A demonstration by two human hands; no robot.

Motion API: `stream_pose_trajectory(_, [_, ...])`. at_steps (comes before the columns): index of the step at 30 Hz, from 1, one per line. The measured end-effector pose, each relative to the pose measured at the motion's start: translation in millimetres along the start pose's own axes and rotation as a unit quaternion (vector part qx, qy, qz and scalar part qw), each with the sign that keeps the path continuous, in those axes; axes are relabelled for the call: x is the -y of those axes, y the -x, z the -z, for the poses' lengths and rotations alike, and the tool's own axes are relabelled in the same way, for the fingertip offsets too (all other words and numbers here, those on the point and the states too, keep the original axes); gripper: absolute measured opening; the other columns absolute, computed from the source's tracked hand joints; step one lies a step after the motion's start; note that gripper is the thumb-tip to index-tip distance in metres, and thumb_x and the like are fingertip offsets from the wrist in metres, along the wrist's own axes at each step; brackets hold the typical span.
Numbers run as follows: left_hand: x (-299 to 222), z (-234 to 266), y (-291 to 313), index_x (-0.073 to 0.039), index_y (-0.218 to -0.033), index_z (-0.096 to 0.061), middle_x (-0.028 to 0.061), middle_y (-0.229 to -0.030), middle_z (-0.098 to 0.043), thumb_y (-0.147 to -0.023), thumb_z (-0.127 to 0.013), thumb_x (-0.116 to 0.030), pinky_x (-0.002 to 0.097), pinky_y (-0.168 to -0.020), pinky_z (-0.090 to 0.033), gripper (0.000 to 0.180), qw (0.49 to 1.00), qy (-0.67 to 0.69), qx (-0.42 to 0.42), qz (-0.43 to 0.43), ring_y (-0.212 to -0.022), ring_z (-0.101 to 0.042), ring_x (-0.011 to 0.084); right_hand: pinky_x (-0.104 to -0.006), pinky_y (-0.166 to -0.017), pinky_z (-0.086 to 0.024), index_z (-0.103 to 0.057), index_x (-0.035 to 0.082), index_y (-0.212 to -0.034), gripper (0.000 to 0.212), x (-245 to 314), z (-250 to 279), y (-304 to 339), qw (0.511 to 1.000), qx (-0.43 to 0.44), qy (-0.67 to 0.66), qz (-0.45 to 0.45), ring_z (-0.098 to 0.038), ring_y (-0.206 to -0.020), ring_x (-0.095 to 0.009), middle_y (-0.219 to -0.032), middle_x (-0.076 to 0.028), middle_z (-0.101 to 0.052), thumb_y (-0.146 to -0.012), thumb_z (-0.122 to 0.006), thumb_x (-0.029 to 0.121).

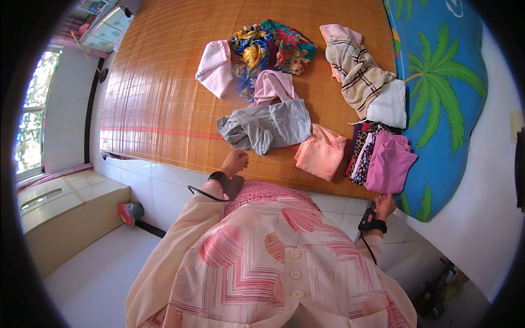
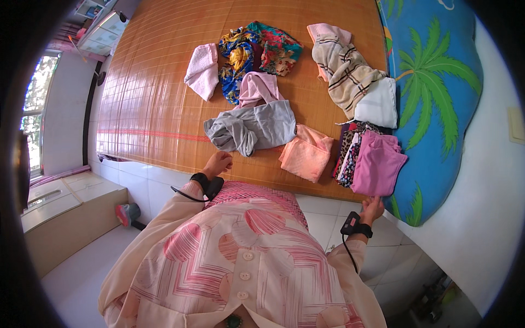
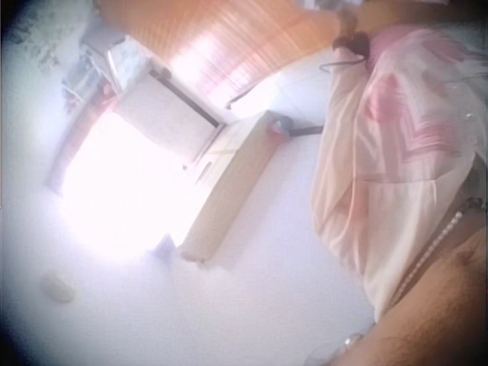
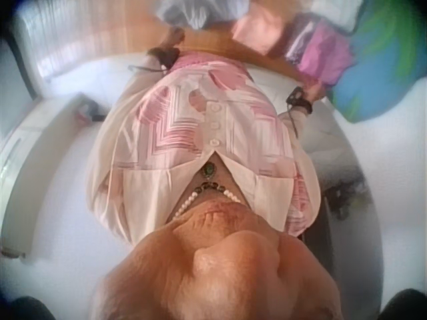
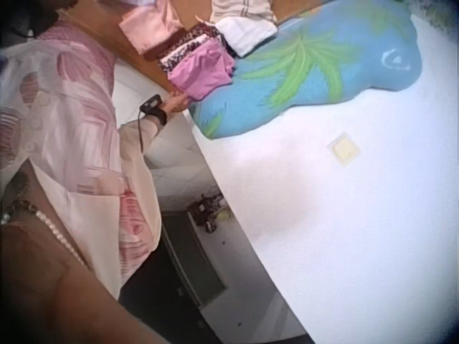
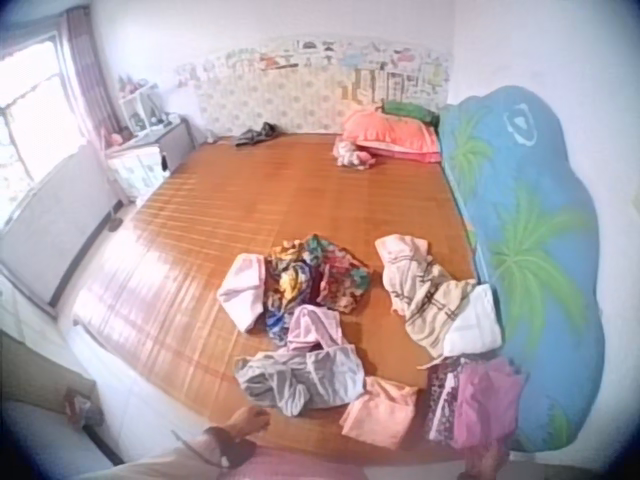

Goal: The person picks up and folds a pink shirt, a grey tank top, a pink towel, and a peach-colored shirt on a bed, placing them in a stack.

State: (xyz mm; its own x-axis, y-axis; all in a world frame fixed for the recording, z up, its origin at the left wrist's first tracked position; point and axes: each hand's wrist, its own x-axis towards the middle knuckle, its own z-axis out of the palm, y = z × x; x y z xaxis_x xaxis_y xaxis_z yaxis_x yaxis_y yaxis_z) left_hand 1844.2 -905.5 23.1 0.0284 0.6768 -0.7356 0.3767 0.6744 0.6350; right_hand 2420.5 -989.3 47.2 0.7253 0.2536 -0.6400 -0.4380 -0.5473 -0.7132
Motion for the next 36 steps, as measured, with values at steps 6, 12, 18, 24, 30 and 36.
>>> stream_pose_trajectory(6, [7.6,3.0,6.3,0.002,-0.095,-0.057,0.0088,-0.078,-0.063,-0.083,-0.055,-0.017,0.0286,-0.058,-0.050,0.023,0.998,-0.040,-0.008,0.038,-0.066,-0.062,0.0156,-0.0426,-0.095,-0.038,-0.045,-0.004,-0.121,0.051,35.0,-38.9,16.4,0.791,-0.148,0.264,0.532,-0.048,-0.110,-0.037,-0.122,-0.020,-0.049,-0.082,-0.064,0.025])
stream_pose_trajectory(12, [12.1,8.9,22.4,0.003,-0.094,-0.058,0.0107,-0.077,-0.063,-0.082,-0.056,-0.018,0.0301,-0.062,-0.051,0.023,0.990,-0.135,-0.038,0.004,-0.067,-0.063,0.0181,-0.0482,-0.096,-0.035,-0.041,0.005,-0.130,0.058,59.1,-117.2,19.5,0.721,-0.138,0.377,0.565,-0.037,-0.120,-0.042,-0.128,-0.027,-0.041,-0.083,-0.059,0.034])
stream_pose_trajectory(18, [12.7,14.8,35.6,0.002,-0.094,-0.059,0.0109,-0.077,-0.064,-0.081,-0.056,-0.018,0.0310,-0.063,-0.051,0.024,0.994,-0.095,-0.056,0.013,-0.067,-0.064,0.0189,-0.0543,-0.094,-0.032,-0.037,0.013,-0.134,0.057,31.9,-139.1,-13.4,0.721,-0.212,0.426,0.504,-0.035,-0.124,-0.040,-0.133,-0.026,-0.037,-0.081,-0.053,0.030])
stream_pose_trajectory(24, [10.6,7.2,49.1,0.002,-0.094,-0.060,0.0115,-0.078,-0.064,-0.081,-0.056,-0.016,0.0313,-0.064,-0.051,0.023,0.990,-0.115,-0.059,0.050,-0.068,-0.064,0.0196,-0.0497,-0.091,-0.037,-0.040,0.014,-0.132,0.053,35.3,-133.2,-24.1,0.696,-0.222,0.445,0.517,-0.042,-0.117,-0.038,-0.128,-0.023,-0.043,-0.082,-0.051,0.026])
stream_pose_trajectory(30, [3.3,6.8,23.6,0.001,-0.097,-0.056,0.0078,-0.080,-0.062,-0.085,-0.056,-0.018,0.0280,-0.059,-0.050,0.022,0.988,-0.154,-0.007,-0.022,-0.069,-0.061,0.0158,-0.0467,-0.092,-0.038,-0.040,0.010,-0.133,0.052,41.8,-125.4,-37.6,0.714,-0.169,0.406,0.545,-0.045,-0.111,-0.038,-0.123,-0.021,-0.047,-0.083,-0.049,0.022])
stream_pose_trajectory(36, [-24.9,7.6,0.8,0.001,-0.097,-0.057,0.0091,-0.079,-0.061,-0.084,-0.056,-0.017,0.0298,-0.062,-0.051,0.022,0.979,-0.183,0.001,-0.092,-0.068,-0.062,0.0176,-0.0450,-0.099,-0.033,-0.038,0.007,-0.135,0.056,52.0,-103.7,-48.2,0.732,-0.071,0.390,0.554,-0.041,-0.118,-0.038,-0.128,-0.021,-0.045,-0.085,-0.052,0.029])
